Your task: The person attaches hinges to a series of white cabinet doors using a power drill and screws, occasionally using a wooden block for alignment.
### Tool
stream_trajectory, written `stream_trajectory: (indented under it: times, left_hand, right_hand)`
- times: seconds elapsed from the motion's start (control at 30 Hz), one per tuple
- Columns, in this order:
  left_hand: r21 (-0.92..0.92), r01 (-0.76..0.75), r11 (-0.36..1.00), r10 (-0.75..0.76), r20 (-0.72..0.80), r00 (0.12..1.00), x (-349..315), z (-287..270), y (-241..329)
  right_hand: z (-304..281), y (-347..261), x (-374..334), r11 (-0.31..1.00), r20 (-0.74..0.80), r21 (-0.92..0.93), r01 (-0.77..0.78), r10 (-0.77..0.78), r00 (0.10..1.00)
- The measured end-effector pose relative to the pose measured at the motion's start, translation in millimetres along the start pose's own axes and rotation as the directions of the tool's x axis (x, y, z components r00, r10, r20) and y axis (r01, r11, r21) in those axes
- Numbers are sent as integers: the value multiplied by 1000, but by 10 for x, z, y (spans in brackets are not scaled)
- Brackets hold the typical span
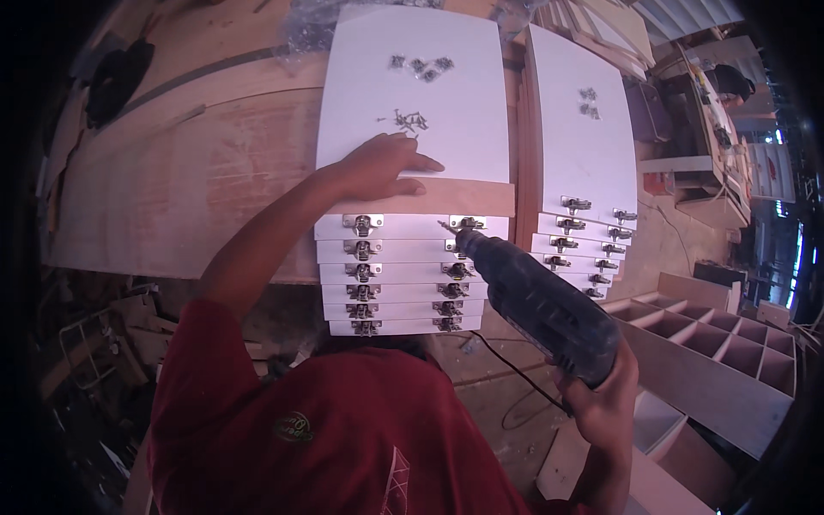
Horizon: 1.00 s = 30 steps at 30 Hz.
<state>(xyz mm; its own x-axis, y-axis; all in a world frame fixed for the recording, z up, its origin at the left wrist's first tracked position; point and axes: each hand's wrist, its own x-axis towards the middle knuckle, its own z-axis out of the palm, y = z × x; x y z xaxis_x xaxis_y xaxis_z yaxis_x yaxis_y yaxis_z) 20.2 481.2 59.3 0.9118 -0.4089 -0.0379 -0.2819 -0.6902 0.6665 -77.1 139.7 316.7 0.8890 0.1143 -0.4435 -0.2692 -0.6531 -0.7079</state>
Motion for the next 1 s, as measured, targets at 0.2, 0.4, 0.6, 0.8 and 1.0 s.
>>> stream_trajectory:
  times: [0.2,0.4,0.6,0.8,1.0]
  left_hand:
    - [21,-70,997,68,68,995,148,126,-82]
    - [47,-71,996,68,55,996,153,158,-120]
    - [35,-63,997,61,55,997,170,195,-110]
    - [43,-61,997,60,42,997,173,227,-134]
    - [49,-58,997,56,47,997,179,223,-133]
  right_hand:
    - [131,-248,265,961,-34,-276,7,-17,999]
    - [222,-382,434,924,0,-381,29,-31,1000]
    - [256,-452,482,910,-4,-413,-32,33,999]
    - [273,-457,531,907,-2,-420,-33,35,999]
    - [283,-409,550,920,-10,-390,-47,47,999]
